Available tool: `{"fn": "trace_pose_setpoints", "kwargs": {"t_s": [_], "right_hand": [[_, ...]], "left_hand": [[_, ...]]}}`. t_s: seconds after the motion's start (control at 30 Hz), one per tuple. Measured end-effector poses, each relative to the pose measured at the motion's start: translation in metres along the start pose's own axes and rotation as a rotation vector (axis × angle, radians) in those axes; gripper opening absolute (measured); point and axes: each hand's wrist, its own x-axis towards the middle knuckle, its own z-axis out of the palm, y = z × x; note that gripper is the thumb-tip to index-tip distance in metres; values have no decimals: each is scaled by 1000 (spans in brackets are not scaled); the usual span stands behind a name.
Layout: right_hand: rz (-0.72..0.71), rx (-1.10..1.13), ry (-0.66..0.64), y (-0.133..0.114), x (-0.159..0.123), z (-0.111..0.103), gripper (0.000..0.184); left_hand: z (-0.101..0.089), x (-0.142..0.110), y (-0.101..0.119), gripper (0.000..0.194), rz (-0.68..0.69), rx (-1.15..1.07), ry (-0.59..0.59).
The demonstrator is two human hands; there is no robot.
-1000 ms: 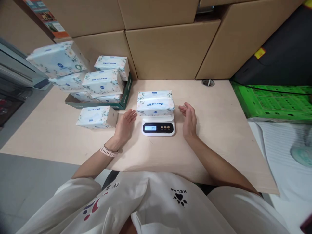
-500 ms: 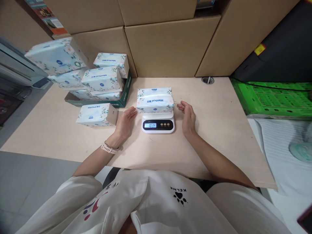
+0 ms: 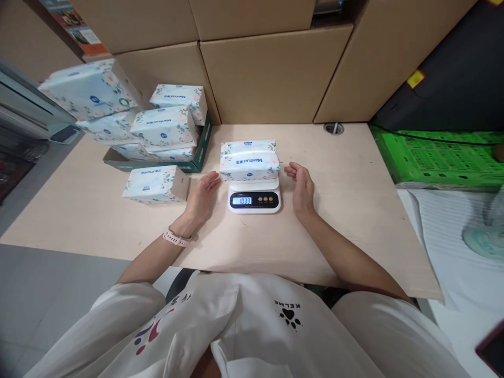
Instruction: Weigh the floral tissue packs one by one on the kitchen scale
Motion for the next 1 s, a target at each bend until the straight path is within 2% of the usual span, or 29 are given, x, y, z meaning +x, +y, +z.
{"fn": "trace_pose_setpoints", "kwargs": {"t_s": [0.4,0.67,1.0], "right_hand": [[-8,0,-2,1,1,0,67],[-8,-7,-12,-2,0,0,68],[-6,6,-1,-3,1,3,66]], "left_hand": [[-2,1,-1,30,26,2,-20],[-1,1,-1,20,32,-6,-10],[-4,5,-4,25,41,-15,-6]]}}
